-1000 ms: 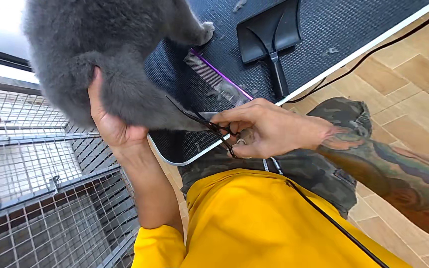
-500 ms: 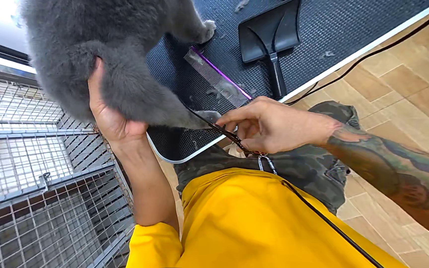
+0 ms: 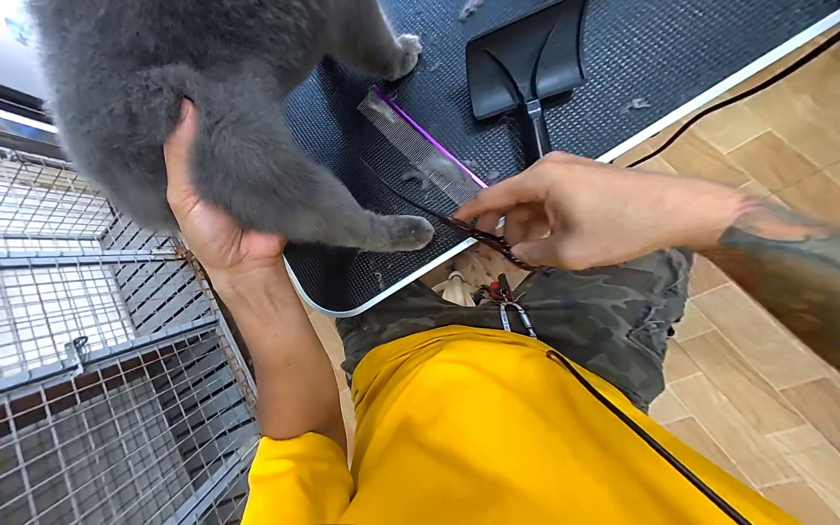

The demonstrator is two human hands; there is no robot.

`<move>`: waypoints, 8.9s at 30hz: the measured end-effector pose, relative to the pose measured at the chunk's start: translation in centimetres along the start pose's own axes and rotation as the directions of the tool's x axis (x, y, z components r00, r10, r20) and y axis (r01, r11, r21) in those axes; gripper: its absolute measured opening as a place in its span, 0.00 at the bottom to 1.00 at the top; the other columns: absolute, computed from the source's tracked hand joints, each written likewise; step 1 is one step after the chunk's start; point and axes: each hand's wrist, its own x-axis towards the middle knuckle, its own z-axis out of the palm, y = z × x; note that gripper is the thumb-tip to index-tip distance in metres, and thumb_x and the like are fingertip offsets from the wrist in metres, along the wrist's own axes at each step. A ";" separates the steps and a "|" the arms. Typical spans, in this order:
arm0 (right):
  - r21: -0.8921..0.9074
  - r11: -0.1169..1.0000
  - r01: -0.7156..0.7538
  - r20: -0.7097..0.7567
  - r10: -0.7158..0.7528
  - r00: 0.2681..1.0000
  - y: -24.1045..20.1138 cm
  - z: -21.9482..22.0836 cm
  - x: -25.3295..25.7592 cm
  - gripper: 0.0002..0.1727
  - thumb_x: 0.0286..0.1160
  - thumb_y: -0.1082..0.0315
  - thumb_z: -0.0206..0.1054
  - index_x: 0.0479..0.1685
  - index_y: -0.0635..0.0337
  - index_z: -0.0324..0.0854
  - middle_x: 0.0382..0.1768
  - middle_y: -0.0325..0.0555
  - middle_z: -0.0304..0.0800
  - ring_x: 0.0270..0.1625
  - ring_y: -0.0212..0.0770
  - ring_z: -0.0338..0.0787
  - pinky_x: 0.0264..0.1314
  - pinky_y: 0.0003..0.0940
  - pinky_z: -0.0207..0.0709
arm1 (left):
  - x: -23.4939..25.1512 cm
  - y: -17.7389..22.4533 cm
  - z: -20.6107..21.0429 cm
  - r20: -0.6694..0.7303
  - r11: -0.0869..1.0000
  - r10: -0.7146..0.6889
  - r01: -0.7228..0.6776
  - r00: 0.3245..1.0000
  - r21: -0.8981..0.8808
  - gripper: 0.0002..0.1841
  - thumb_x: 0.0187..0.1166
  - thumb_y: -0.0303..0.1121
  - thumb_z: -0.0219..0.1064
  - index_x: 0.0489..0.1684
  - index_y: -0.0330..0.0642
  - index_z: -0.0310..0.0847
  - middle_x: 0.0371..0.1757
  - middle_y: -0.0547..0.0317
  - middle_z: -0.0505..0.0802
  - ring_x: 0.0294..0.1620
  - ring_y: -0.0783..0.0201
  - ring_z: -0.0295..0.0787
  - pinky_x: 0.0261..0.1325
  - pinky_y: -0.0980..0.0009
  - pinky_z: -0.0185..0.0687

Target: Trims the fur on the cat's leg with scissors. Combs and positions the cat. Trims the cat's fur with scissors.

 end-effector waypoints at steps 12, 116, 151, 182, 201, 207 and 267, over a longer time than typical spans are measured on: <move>0.160 0.986 -0.039 -0.190 0.069 0.979 -0.8 -1.8 -0.2 0.27 0.52 0.81 0.68 0.57 0.50 0.77 0.45 0.36 0.90 0.40 0.34 0.93 0.39 0.34 0.92 | 0.0 -1.1 -1.1 -0.045 0.994 0.021 -0.016 0.999 0.112 0.11 0.85 0.34 0.57 0.55 0.41 0.81 0.51 0.51 0.93 0.56 0.58 0.92 0.61 0.53 0.89; 0.400 0.900 -0.175 -0.297 0.307 0.904 0.5 1.1 -0.4 0.13 0.88 0.59 0.64 0.37 0.56 0.84 0.17 0.43 0.82 0.14 0.38 0.81 0.16 0.37 0.79 | 0.6 -0.3 -1.3 0.089 0.994 -0.050 0.040 0.995 0.106 0.13 0.86 0.39 0.54 0.47 0.42 0.82 0.41 0.55 0.92 0.37 0.64 0.92 0.40 0.67 0.91; 0.231 0.971 0.058 -0.021 -0.055 0.998 -1.1 -2.0 -1.8 0.43 0.59 0.81 0.68 0.82 0.47 0.65 0.55 0.40 0.90 0.52 0.40 0.94 0.52 0.39 0.95 | 1.1 -0.3 0.1 -0.052 0.995 -0.063 0.059 0.997 -0.076 0.08 0.84 0.31 0.54 0.46 0.37 0.77 0.39 0.48 0.90 0.35 0.58 0.91 0.35 0.59 0.91; -0.364 0.907 0.211 -0.022 -0.235 0.972 -1.1 0.1 -2.7 0.33 0.53 0.48 0.73 0.66 0.44 0.86 0.34 0.23 0.88 0.33 0.17 0.83 0.35 0.22 0.82 | 1.1 -0.5 0.5 -0.025 0.997 -0.046 0.044 0.999 -0.067 0.07 0.84 0.29 0.54 0.45 0.38 0.78 0.38 0.50 0.90 0.36 0.60 0.91 0.36 0.62 0.91; -0.232 0.968 0.092 0.131 -0.062 0.989 -1.6 -2.8 -1.9 0.28 0.53 0.65 0.75 0.63 0.42 0.90 0.27 0.23 0.91 0.23 0.19 0.86 0.26 0.22 0.85 | 1.2 -0.4 0.3 -0.005 0.996 -0.056 0.055 0.998 -0.064 0.08 0.84 0.29 0.54 0.43 0.38 0.79 0.38 0.50 0.91 0.35 0.61 0.91 0.35 0.64 0.91; -0.172 0.978 0.117 0.162 -0.089 0.983 -1.3 -3.4 -1.7 0.28 0.51 0.60 0.76 0.61 0.41 0.90 0.29 0.20 0.91 0.25 0.17 0.86 0.25 0.22 0.85 | 1.3 -0.4 -0.3 0.025 0.996 -0.067 0.068 0.997 -0.056 0.08 0.84 0.30 0.54 0.44 0.38 0.78 0.38 0.50 0.90 0.34 0.60 0.91 0.35 0.63 0.91; -0.138 0.989 0.061 -0.811 -0.148 0.566 -10.8 17.6 7.6 0.08 0.68 0.63 0.64 0.36 0.58 0.80 0.12 0.40 0.76 0.15 0.44 0.82 0.16 0.43 0.73 | -1.2 -0.3 -3.9 0.049 0.971 0.068 -0.078 0.996 0.224 0.38 0.80 0.76 0.38 0.73 0.60 0.74 0.64 0.62 0.90 0.67 0.62 0.86 0.65 0.52 0.86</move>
